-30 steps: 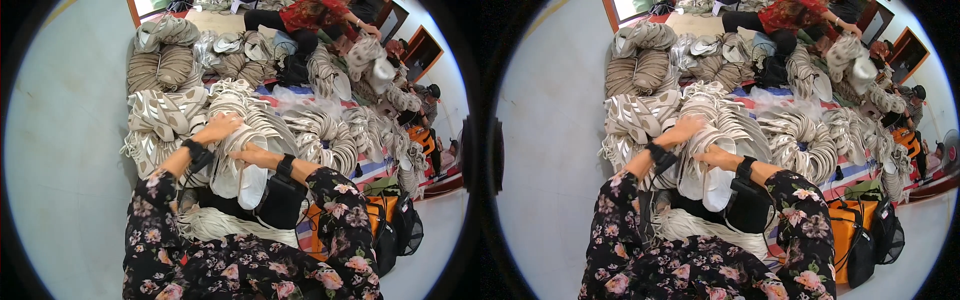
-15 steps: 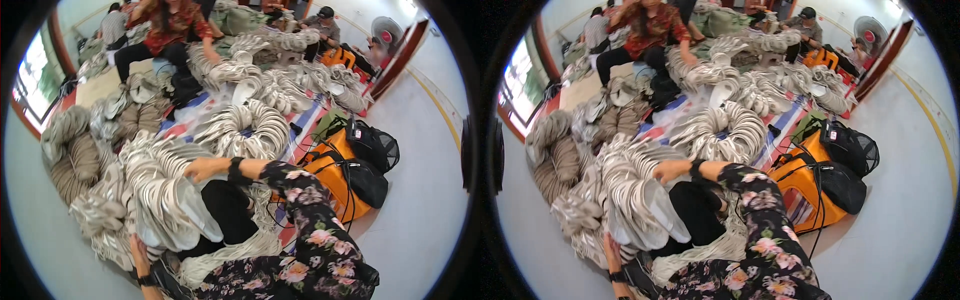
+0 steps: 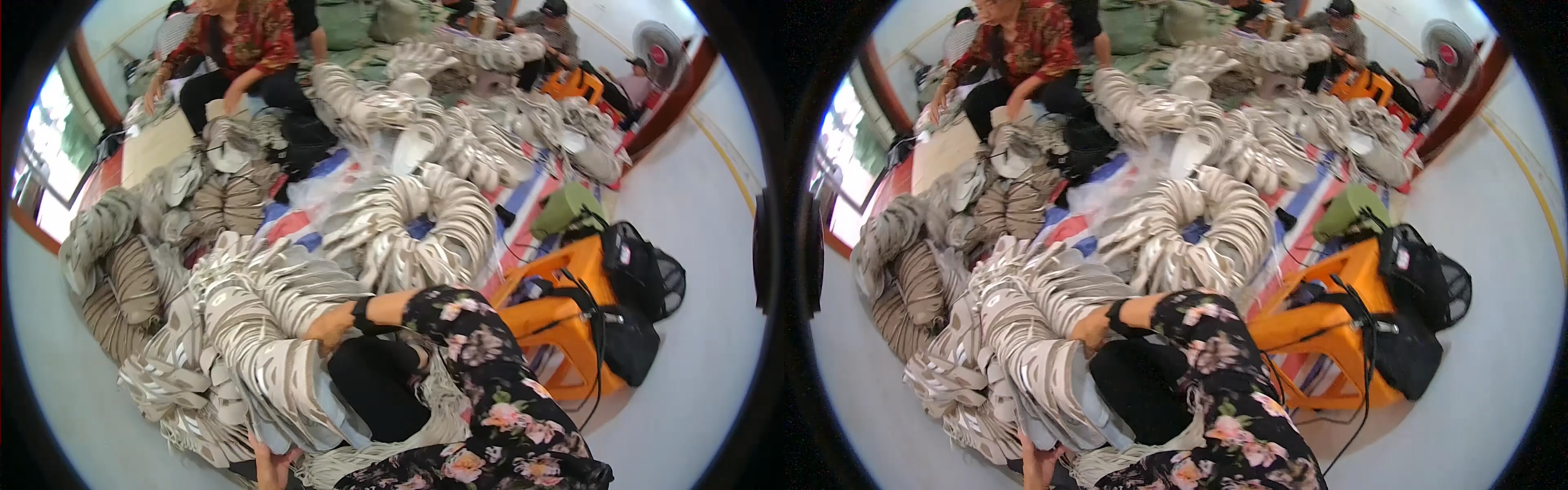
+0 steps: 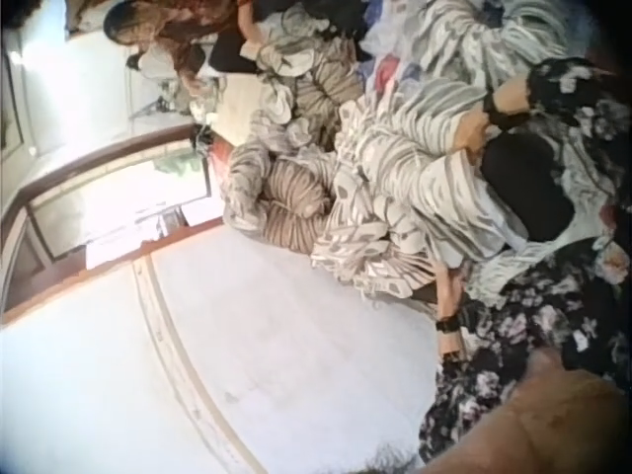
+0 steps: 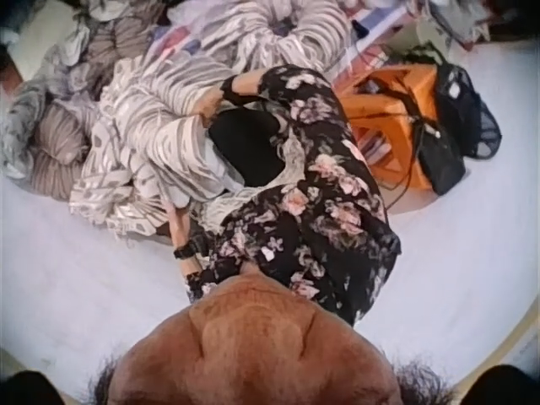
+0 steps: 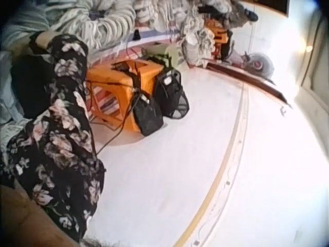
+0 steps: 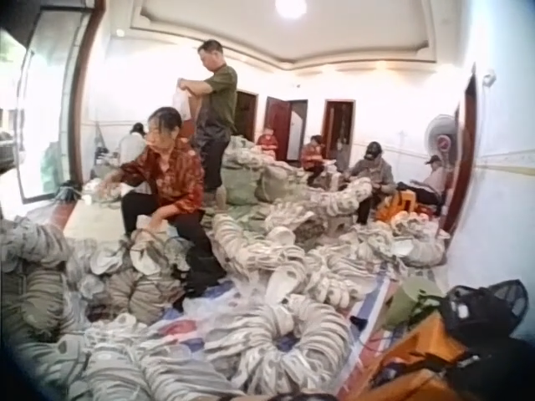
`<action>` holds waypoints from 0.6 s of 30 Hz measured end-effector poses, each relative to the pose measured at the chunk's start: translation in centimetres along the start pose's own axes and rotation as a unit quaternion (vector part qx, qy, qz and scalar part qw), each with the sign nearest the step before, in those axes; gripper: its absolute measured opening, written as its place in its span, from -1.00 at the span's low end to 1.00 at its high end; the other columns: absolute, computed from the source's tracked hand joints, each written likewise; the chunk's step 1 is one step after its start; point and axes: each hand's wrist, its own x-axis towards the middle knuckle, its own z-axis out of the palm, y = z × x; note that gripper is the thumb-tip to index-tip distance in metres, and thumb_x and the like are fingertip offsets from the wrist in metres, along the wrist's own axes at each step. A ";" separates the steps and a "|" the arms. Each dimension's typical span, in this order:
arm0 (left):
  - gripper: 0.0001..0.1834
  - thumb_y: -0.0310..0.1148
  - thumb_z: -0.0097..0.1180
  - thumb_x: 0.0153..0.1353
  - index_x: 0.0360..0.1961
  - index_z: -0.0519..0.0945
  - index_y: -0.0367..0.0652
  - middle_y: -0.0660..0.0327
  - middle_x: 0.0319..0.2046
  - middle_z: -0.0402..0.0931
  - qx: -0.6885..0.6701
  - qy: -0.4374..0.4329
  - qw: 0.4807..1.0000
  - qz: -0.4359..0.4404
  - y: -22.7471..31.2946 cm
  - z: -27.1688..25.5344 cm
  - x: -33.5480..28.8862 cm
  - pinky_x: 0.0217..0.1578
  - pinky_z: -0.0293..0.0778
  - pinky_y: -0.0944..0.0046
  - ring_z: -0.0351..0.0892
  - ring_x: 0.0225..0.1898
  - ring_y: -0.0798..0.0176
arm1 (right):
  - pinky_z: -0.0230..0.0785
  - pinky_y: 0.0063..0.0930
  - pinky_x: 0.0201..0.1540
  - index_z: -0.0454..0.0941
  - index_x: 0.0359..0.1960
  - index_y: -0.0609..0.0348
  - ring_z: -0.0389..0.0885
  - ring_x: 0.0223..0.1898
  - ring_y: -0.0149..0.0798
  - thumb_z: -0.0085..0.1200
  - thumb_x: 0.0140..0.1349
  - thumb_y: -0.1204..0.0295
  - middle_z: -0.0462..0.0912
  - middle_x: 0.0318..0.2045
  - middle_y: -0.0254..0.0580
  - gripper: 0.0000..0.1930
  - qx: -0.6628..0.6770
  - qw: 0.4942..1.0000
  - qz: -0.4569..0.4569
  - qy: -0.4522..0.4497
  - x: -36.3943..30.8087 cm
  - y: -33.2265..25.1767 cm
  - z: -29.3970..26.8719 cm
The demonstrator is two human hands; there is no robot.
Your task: Lacing shoe uppers in a shoe manufacturing facility.
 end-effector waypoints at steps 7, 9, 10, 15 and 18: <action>-0.30 -0.08 -0.18 0.28 0.28 -0.21 -0.05 -0.02 0.16 0.12 -0.134 0.037 0.990 -0.008 -0.8 1.3 -0.4 -0.18 0.48 -0.16 0.32 0.07 -0.06 | 0.33 -0.23 -0.51 0.56 -0.42 0.26 0.52 -0.57 -0.03 0.02 0.07 0.10 0.53 -0.65 -0.01 -0.60 -0.133 0.986 -0.001 0.102 0.6 -4.1 -2.8; -0.33 -0.12 -0.14 0.28 0.28 -0.16 -0.02 0.01 0.15 0.15 -0.165 0.033 0.986 0.004 -1.9 0.6 -0.7 -0.15 0.46 -0.19 0.34 0.05 -0.07 | 0.34 -0.20 -0.49 0.57 -0.49 0.27 0.54 -0.54 0.05 0.00 0.06 0.07 0.53 -0.63 0.07 -0.58 -0.207 0.971 0.025 0.120 1.1 -7.2 -3.8; -0.36 -0.12 -0.12 0.27 0.27 -0.09 -0.01 0.05 0.15 0.17 -0.168 0.021 0.986 0.005 -2.2 0.1 -0.6 -0.17 0.46 -0.21 0.34 0.05 -0.09 | 0.33 -0.16 -0.49 0.56 -0.54 0.25 0.53 -0.55 0.07 0.00 0.06 0.08 0.52 -0.65 0.08 -0.59 -0.227 0.962 0.004 0.153 1.0 -8.6 -4.1; -0.37 -0.08 -0.04 0.22 0.24 0.07 -0.03 0.08 0.17 0.20 -0.294 0.029 0.953 -0.064 -4.0 0.1 -1.6 -0.13 0.39 -0.27 0.31 0.09 -0.11 | 0.30 -0.18 -0.64 0.54 -0.71 0.22 0.51 -0.66 0.03 0.04 -0.03 0.22 0.48 -0.75 0.01 -0.69 -0.330 0.906 -0.119 0.235 1.7 -15.7 -3.5; -0.20 0.17 -0.01 0.09 0.26 0.12 -0.03 0.14 0.20 0.20 -0.197 -0.028 0.980 -0.025 -4.5 1.1 -2.7 0.07 0.22 -0.21 0.21 0.18 -0.07 | 0.31 -0.24 -0.68 0.53 -0.76 0.19 0.53 -0.69 -0.05 0.03 -0.13 0.32 0.51 -0.75 -0.02 -0.78 -0.409 0.876 -0.194 0.167 1.8 -19.2 -2.0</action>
